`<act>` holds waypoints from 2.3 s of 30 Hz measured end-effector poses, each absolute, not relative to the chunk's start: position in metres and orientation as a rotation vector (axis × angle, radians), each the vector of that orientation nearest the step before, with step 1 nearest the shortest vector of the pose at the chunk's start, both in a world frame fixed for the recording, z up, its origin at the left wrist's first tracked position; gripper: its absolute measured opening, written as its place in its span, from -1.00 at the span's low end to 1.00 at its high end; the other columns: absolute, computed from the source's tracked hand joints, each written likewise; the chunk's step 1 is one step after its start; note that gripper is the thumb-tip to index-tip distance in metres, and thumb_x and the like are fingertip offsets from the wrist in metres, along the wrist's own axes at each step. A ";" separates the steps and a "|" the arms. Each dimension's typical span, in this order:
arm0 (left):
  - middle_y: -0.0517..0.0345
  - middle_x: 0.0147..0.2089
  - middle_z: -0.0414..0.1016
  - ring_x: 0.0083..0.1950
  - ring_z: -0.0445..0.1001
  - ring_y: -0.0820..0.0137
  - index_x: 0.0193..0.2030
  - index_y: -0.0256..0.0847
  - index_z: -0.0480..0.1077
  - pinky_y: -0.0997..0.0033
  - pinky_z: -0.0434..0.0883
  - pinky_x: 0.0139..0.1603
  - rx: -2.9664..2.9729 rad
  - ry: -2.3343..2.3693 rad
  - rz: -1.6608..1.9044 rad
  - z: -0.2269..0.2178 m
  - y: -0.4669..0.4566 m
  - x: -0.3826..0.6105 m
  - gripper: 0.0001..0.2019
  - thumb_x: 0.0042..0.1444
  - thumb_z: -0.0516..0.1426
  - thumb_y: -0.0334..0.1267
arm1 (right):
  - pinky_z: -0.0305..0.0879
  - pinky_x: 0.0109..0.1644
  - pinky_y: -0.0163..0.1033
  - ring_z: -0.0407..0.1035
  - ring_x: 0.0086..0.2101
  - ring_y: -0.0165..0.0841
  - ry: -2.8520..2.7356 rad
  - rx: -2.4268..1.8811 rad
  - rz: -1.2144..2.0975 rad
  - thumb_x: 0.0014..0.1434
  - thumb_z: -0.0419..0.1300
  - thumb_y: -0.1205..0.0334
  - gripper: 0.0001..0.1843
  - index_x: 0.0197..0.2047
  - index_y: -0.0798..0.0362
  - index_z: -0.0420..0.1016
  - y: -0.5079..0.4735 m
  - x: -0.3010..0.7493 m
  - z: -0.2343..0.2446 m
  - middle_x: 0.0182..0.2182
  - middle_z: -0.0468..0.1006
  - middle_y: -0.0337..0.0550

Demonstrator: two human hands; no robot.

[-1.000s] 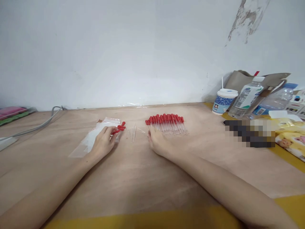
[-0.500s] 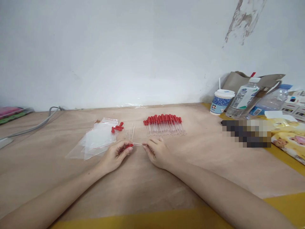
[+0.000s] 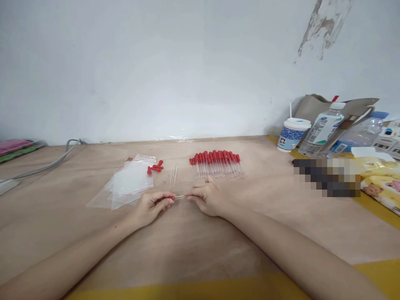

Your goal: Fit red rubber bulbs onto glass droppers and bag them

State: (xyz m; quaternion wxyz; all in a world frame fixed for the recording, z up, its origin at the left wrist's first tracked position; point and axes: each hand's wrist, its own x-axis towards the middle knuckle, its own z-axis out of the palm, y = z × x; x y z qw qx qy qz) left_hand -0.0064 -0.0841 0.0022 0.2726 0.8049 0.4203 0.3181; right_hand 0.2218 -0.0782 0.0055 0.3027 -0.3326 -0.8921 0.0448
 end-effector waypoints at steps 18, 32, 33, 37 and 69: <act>0.16 -0.23 0.55 -0.29 0.49 0.40 -0.15 -0.17 0.44 0.44 0.42 -0.26 2.231 1.185 0.960 0.001 -0.084 -0.004 -0.76 0.09 0.12 -0.14 | 0.17 -0.25 -0.26 0.30 -0.35 -0.38 -2.257 -0.885 0.076 0.23 -0.03 0.27 -0.81 -0.21 0.09 0.38 -0.081 0.216 0.002 -0.35 0.46 -0.11; 0.12 -0.29 0.55 -0.32 0.49 0.41 -0.22 -0.26 0.47 0.49 0.42 -0.31 2.114 1.097 0.807 0.007 -0.089 -0.002 -0.80 0.07 0.12 -0.22 | 0.14 -0.37 -0.30 0.19 -0.49 -0.41 -2.264 -0.703 -0.065 0.23 -0.07 0.31 -0.76 -0.37 0.10 0.38 -0.083 0.210 -0.007 -0.53 0.40 -0.18; 0.13 -0.29 0.55 -0.31 0.49 0.41 -0.22 -0.26 0.47 0.50 0.42 -0.31 2.127 1.092 0.807 0.007 -0.089 -0.002 -0.80 0.08 0.12 -0.22 | 0.14 -0.37 -0.30 0.19 -0.49 -0.41 -2.277 -0.716 -0.071 0.24 -0.08 0.31 -0.75 -0.38 0.10 0.38 -0.083 0.210 -0.007 -0.54 0.40 -0.18; 0.15 -0.29 0.55 -0.32 0.49 0.42 -0.22 -0.25 0.47 0.49 0.42 -0.31 2.171 1.070 0.815 0.004 -0.088 -0.002 -0.82 0.08 0.11 -0.24 | 0.14 -0.37 -0.30 0.22 -0.49 -0.41 -2.324 -0.775 -0.062 0.25 -0.09 0.28 -0.72 -0.38 0.10 0.39 -0.085 0.207 -0.006 -0.53 0.41 -0.16; 0.11 -0.25 0.43 -0.35 0.41 0.45 -0.21 -0.22 0.45 0.44 0.38 -0.31 2.494 1.256 0.826 0.005 -0.068 -0.017 -0.80 0.15 0.02 -0.26 | 0.20 -0.35 -0.25 0.40 -0.30 -0.22 -1.588 -2.000 0.126 -0.01 0.11 0.05 -0.76 -0.50 0.00 0.49 0.001 0.244 0.022 -0.39 0.54 -0.11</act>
